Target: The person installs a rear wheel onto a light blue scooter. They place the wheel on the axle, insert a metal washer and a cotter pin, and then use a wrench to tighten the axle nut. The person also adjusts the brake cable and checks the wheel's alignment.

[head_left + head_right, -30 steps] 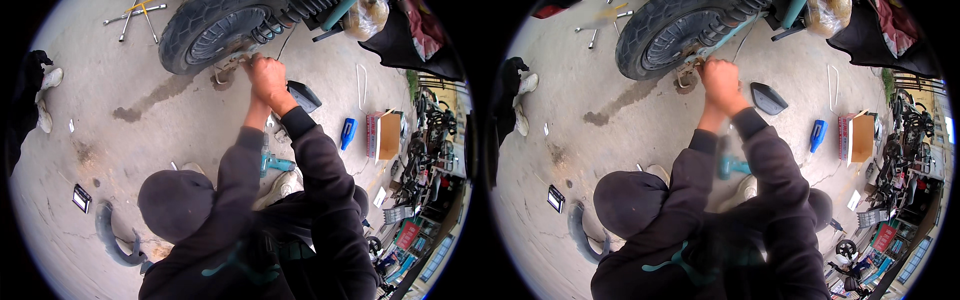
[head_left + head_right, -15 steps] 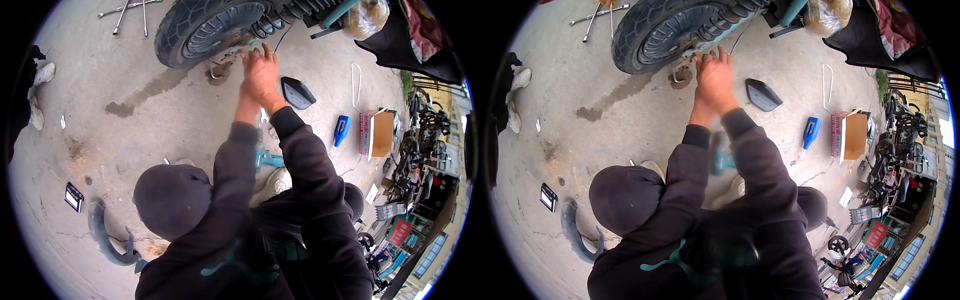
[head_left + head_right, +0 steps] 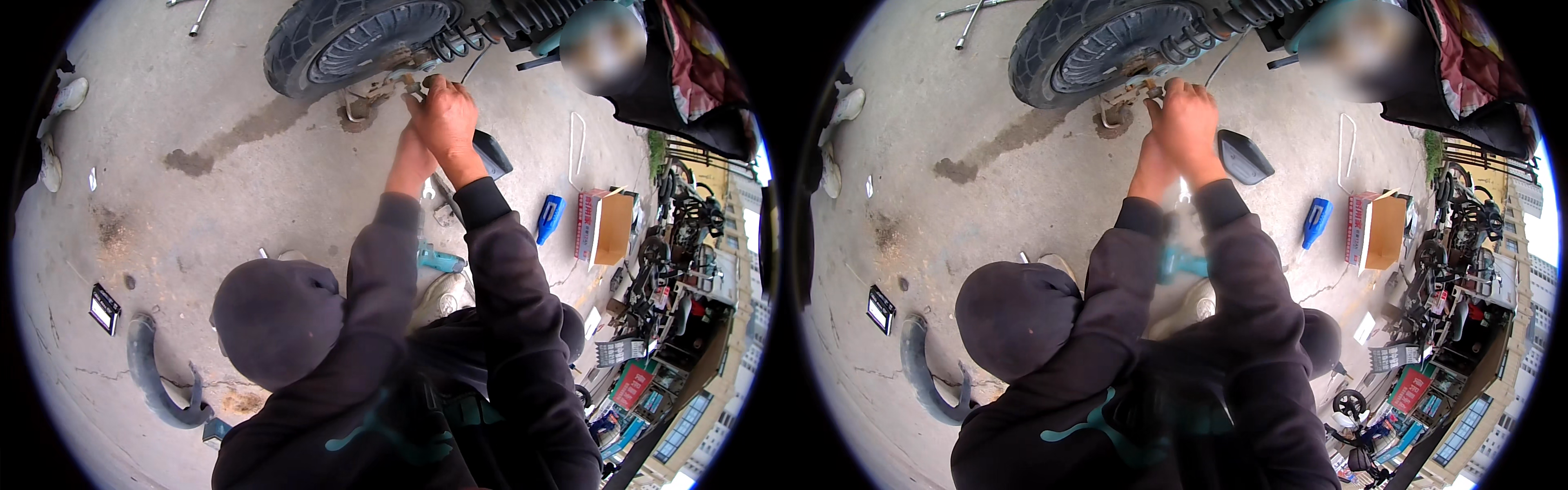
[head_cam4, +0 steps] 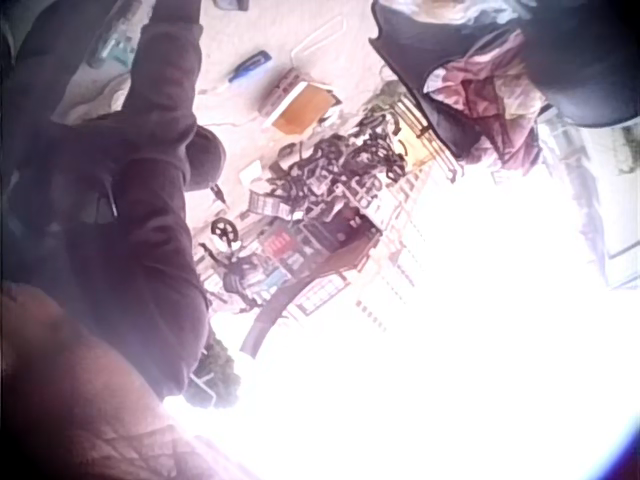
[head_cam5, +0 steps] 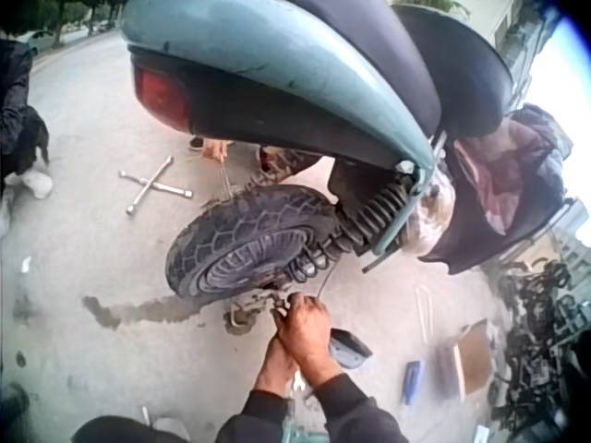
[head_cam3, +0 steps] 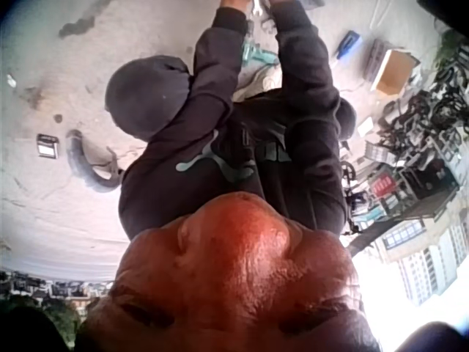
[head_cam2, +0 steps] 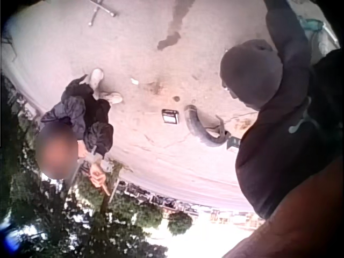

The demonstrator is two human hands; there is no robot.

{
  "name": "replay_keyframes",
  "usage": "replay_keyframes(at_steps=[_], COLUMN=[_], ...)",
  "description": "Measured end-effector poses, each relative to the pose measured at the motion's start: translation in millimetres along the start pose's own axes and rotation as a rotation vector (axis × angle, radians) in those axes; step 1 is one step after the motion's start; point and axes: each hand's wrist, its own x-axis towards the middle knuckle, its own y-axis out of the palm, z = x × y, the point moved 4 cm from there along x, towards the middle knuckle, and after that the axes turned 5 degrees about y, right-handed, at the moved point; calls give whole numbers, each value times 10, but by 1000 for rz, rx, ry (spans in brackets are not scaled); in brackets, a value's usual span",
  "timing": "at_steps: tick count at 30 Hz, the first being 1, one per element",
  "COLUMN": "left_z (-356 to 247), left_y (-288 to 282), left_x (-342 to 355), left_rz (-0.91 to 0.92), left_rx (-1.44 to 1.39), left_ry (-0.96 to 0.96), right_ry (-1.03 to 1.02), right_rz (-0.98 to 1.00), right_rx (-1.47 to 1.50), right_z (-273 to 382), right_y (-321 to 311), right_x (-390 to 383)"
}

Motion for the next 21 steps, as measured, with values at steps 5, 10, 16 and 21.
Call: replay_keyframes(at_steps=[5, 10, 16, 21], left_z=[106, 138, 2, -133], left_y=[182, 113, 178, 248], left_x=[-190, -94, -153, -117], left_rz=[-94, -236, -240, -239], left_rx=[-417, -2101, -2269, -2361], left_ry=[-146, -649, -719, -740], right_ry=[-70, -174, -115, -20], right_rz=[-78, -66, 77, 128], right_rx=[-140, -44, -315, 28], right_z=[-147, -80, 79, -78], right_y=[91, 75, 156, 95], right_x=[-122, -18, -12, 35])
